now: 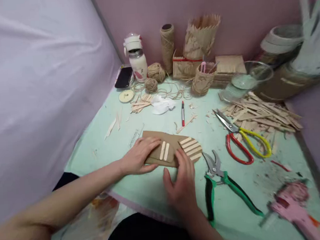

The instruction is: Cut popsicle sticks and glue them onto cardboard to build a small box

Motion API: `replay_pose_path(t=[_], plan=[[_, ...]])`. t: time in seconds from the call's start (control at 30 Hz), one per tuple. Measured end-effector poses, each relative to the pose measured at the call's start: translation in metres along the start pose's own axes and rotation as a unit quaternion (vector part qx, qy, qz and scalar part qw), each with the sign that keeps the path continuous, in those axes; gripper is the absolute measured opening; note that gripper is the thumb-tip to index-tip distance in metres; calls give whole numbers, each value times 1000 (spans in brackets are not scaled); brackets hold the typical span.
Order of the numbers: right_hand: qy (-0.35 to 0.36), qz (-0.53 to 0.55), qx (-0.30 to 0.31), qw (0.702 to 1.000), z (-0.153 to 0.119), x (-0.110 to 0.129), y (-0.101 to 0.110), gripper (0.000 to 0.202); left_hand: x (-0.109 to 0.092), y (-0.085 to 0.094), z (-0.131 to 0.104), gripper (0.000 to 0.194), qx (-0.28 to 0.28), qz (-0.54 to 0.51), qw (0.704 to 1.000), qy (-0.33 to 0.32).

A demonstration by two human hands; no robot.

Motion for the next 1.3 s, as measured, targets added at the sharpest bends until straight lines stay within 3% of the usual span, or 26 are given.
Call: replay_pose_path(t=[0.2, 0.53, 0.8, 1.1, 1.3], plan=[[20, 15, 6, 1000, -5, 5, 3, 56, 2, 0, 3, 86, 12, -7, 999, 33], [23, 32, 5, 999, -4, 7, 1, 55, 2, 3, 2, 85, -2, -8, 999, 38], [42, 3, -28, 999, 2, 12, 6, 52, 1, 6, 0, 80, -16, -22, 999, 27], [9, -36, 69, 997, 24, 3, -5, 66, 6, 12, 0, 72, -58, -62, 996, 41], [-4, -49, 95, 994, 28, -6, -13, 64, 7, 11, -1, 68, -62, -71, 994, 46]])
Point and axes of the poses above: each hand's wrist, its own z-axis towards the middle knuckle, its own y-axis out of the back of the hand, x = y × z, the point moved 10 cm from there along z, towards the middle knuckle, and after that the axes turned 9 degrees about z, right-handed, at the moved point
